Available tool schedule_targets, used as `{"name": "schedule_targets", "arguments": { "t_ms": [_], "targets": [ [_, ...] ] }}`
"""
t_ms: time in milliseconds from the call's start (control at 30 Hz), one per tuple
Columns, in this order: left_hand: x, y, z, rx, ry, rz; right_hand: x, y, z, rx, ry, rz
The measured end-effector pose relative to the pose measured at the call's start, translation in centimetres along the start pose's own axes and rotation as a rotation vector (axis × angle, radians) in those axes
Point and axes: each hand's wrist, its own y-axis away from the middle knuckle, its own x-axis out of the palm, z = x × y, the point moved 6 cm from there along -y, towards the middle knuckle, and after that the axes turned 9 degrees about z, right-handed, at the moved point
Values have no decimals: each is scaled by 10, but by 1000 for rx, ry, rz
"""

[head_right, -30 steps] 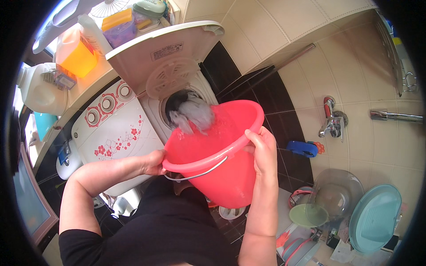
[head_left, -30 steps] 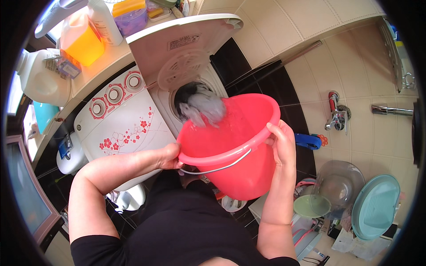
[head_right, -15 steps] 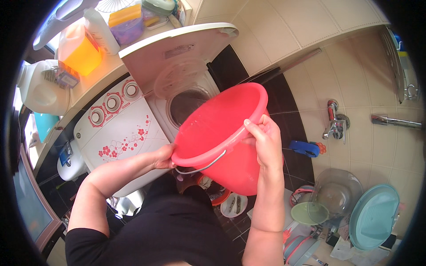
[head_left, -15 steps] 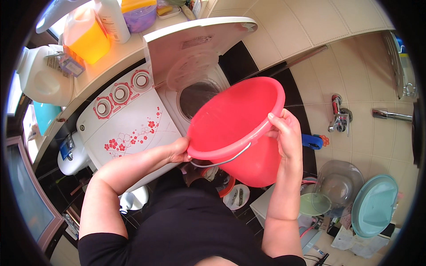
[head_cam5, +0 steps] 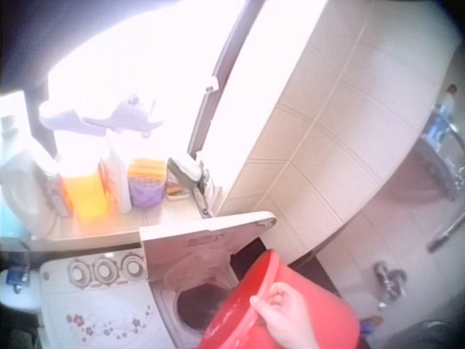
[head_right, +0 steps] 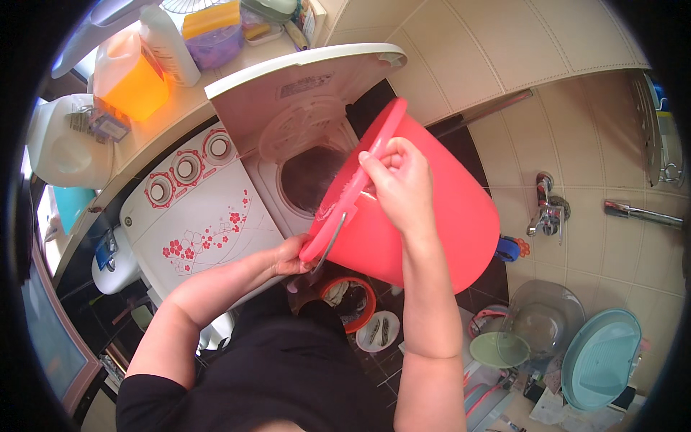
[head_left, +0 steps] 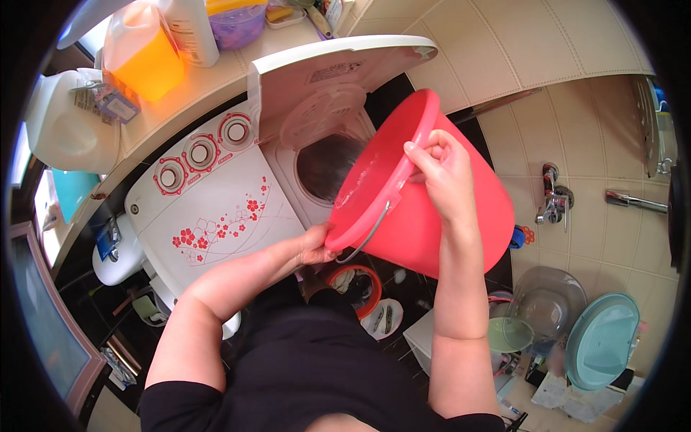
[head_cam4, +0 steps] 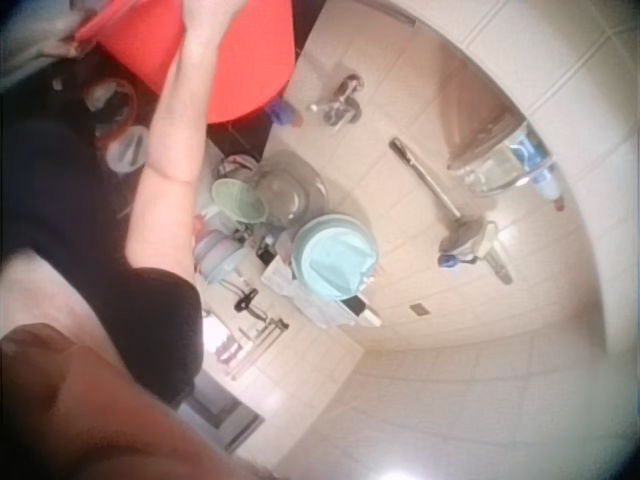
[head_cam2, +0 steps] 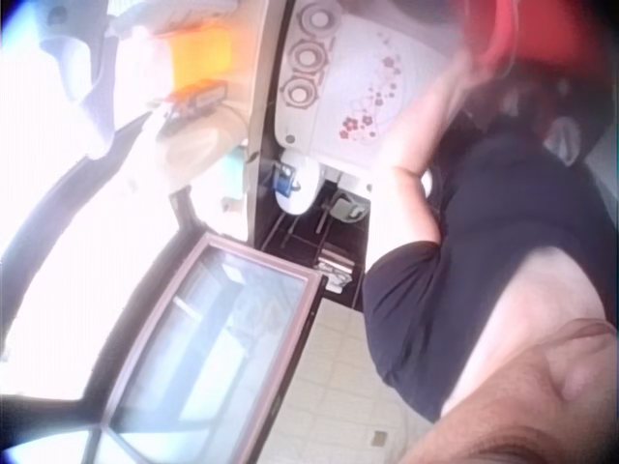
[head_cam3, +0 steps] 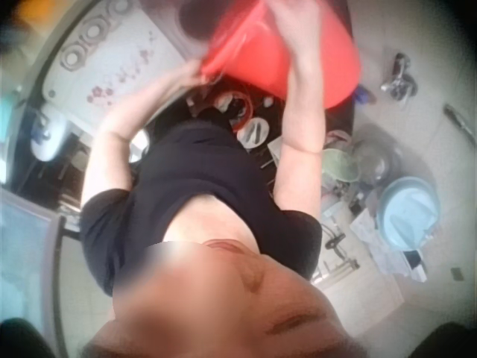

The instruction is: The person washes clothes by hand in a bucket, wrings them out, and transfers them to a basin. They then empty a bucket of clothes into a small washing machine and turn the dials to start the machine.

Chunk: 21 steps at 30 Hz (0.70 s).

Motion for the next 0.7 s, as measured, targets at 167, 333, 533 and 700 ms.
{"name": "schedule_targets", "arguments": {
  "t_ms": [167,333,533,700],
  "targets": [
    [-9,-19,3,34,114,25,9,-17,-2,-79,66,11],
    [-3,-31,4,81,169,121,12,-20,-5,-137,122,38],
    [10,-42,13,92,166,157,-20,9,-9,-142,10,11],
    [63,-43,27,205,-58,-7,-101,68,-45,-218,-70,-103]
  ]
}}
